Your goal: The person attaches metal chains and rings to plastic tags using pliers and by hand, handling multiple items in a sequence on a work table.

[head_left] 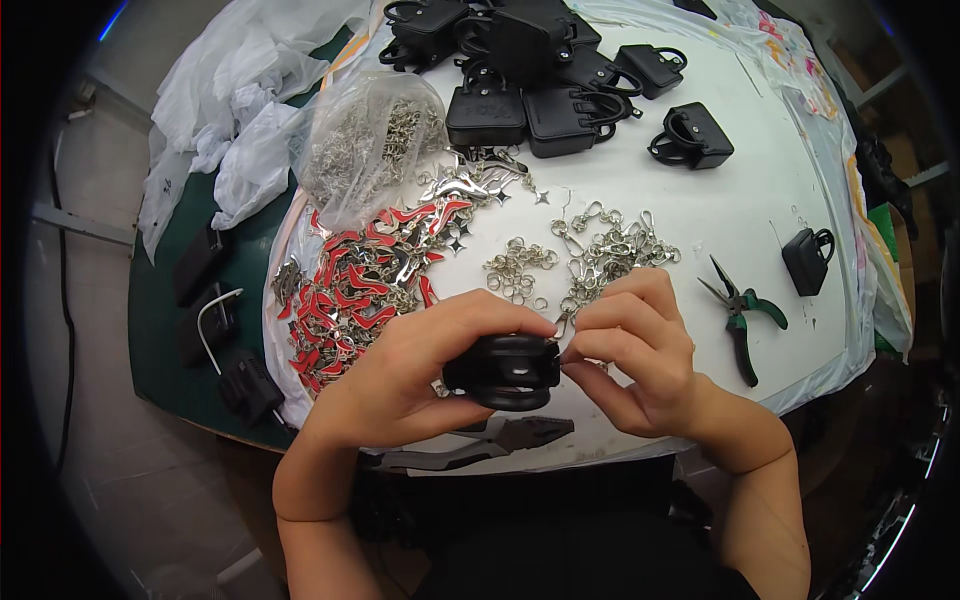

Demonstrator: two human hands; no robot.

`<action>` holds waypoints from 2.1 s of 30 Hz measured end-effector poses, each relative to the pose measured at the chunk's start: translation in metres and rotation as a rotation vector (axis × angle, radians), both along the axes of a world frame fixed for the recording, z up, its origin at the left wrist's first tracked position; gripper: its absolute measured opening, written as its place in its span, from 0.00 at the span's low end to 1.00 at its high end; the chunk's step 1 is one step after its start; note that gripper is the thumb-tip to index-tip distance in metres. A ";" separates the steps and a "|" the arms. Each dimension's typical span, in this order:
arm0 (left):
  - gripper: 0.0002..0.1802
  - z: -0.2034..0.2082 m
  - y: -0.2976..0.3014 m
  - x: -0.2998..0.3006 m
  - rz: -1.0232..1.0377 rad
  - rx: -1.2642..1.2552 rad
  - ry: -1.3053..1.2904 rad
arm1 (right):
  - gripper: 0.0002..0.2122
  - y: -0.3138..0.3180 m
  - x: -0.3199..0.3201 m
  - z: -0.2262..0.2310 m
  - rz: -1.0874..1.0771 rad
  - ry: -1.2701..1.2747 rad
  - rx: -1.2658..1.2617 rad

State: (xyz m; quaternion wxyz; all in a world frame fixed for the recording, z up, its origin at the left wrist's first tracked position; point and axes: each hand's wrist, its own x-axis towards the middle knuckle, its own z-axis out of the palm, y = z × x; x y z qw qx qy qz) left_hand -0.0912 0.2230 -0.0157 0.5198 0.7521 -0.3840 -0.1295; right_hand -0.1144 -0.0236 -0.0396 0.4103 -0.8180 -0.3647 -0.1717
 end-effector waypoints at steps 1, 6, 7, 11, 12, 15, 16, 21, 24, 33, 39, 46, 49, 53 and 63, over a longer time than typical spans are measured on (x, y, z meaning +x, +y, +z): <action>0.35 0.000 0.000 -0.006 0.003 0.003 -0.002 | 0.11 -0.001 0.000 0.000 0.003 -0.002 0.003; 0.43 -0.001 0.011 -0.064 0.347 0.243 -0.070 | 0.10 -0.009 -0.004 0.009 -0.012 -0.021 0.028; 0.29 -0.005 0.015 -0.072 0.328 0.261 -0.114 | 0.10 -0.010 -0.005 0.009 -0.010 -0.021 0.029; 0.20 -0.019 0.025 -0.107 0.288 0.607 -0.225 | 0.10 -0.013 -0.012 0.009 0.002 -0.075 -0.021; 0.20 -0.023 0.025 -0.110 0.293 0.608 -0.223 | 0.09 -0.013 -0.013 0.009 0.007 -0.077 -0.016; 0.20 -0.033 0.023 -0.116 0.298 0.537 -0.376 | 0.10 -0.015 -0.018 0.007 0.011 -0.075 -0.012; 0.20 -0.032 0.024 -0.119 0.302 0.539 -0.379 | 0.10 -0.016 -0.019 0.007 0.015 -0.078 -0.010; 0.21 -0.011 0.041 -0.128 0.321 0.453 -0.373 | 0.10 -0.017 -0.029 0.007 0.036 -0.103 -0.045; 0.22 0.019 0.039 -0.122 0.393 0.456 -0.391 | 0.12 -0.019 -0.034 0.002 0.045 -0.165 -0.063; 0.24 0.047 0.024 -0.103 0.440 0.801 -0.544 | 0.11 -0.009 -0.044 -0.009 0.055 -0.245 -0.021; 0.24 0.048 0.022 -0.101 0.408 0.804 -0.541 | 0.11 -0.006 -0.045 -0.012 0.040 -0.274 -0.022; 0.22 0.047 0.024 -0.097 0.347 0.796 -0.524 | 0.10 -0.006 -0.048 -0.016 0.012 -0.302 -0.031; 0.22 0.046 0.024 -0.091 0.329 0.779 -0.554 | 0.10 -0.011 -0.048 -0.012 0.014 -0.263 -0.033; 0.21 0.044 0.034 -0.086 0.338 0.746 -0.572 | 0.22 -0.049 -0.044 0.006 -0.174 -0.014 -0.097; 0.31 0.044 0.047 -0.067 0.451 0.709 -0.438 | 0.32 -0.167 -0.065 -0.016 -0.642 0.334 -0.636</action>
